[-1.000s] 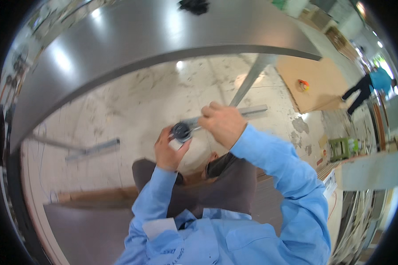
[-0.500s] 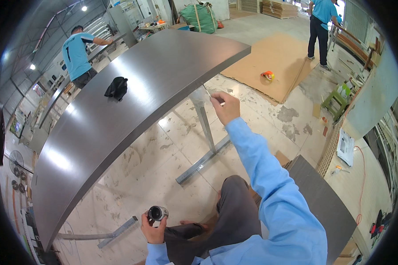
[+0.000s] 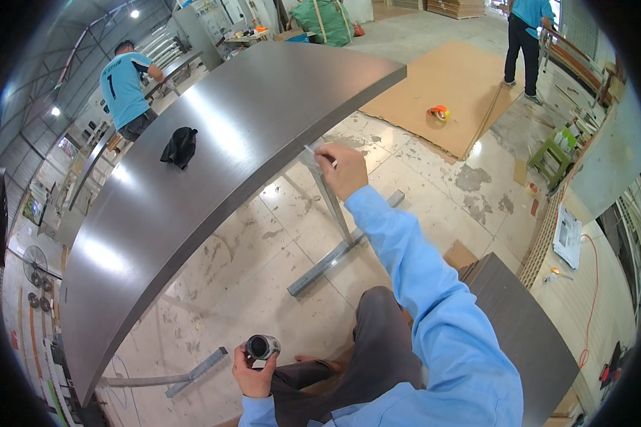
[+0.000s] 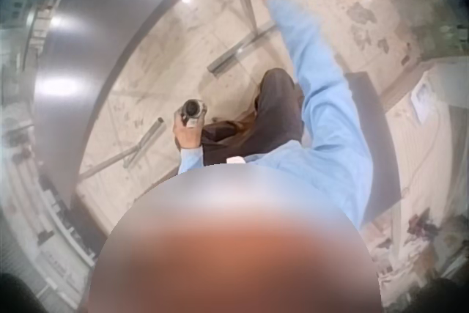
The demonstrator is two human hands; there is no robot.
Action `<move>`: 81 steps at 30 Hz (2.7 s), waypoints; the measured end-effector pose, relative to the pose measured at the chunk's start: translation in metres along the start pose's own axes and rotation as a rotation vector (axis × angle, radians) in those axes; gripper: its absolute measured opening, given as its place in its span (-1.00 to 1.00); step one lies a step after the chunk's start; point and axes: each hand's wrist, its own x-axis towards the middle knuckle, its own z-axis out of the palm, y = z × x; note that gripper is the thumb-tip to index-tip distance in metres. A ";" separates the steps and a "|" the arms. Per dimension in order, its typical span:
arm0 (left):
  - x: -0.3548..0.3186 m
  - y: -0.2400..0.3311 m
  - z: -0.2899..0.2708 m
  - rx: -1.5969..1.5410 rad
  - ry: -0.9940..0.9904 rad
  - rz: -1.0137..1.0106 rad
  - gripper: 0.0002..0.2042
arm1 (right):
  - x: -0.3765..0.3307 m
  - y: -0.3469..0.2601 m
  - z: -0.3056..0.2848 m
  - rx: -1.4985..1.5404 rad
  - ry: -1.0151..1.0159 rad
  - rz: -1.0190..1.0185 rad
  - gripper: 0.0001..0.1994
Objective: The person mixes a dark substance in a small container using a stick, then applies it to the edges of a large metal sheet. They wipe the applied substance with a black cloth and continue applying it along the edges.
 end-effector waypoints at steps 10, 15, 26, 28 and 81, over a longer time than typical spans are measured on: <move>-0.003 -0.002 -0.001 0.028 0.014 -0.015 -0.40 | -0.015 -0.026 0.010 0.048 -0.240 0.024 -0.90; -0.005 -0.004 -0.005 -0.026 0.032 -0.007 -0.40 | -0.012 -0.025 0.010 0.042 0.119 0.086 -0.89; -0.006 0.000 -0.005 -0.006 0.037 0.006 -0.41 | -0.016 -0.026 0.015 0.027 0.249 0.016 -0.89; -0.006 0.000 -0.006 -0.003 0.021 -0.005 -0.41 | -0.015 -0.024 0.016 0.023 0.146 0.068 -0.89; -0.029 -0.037 -0.042 0.072 0.159 -0.034 -0.40 | -0.125 -0.165 0.117 0.196 -0.205 -0.040 -0.91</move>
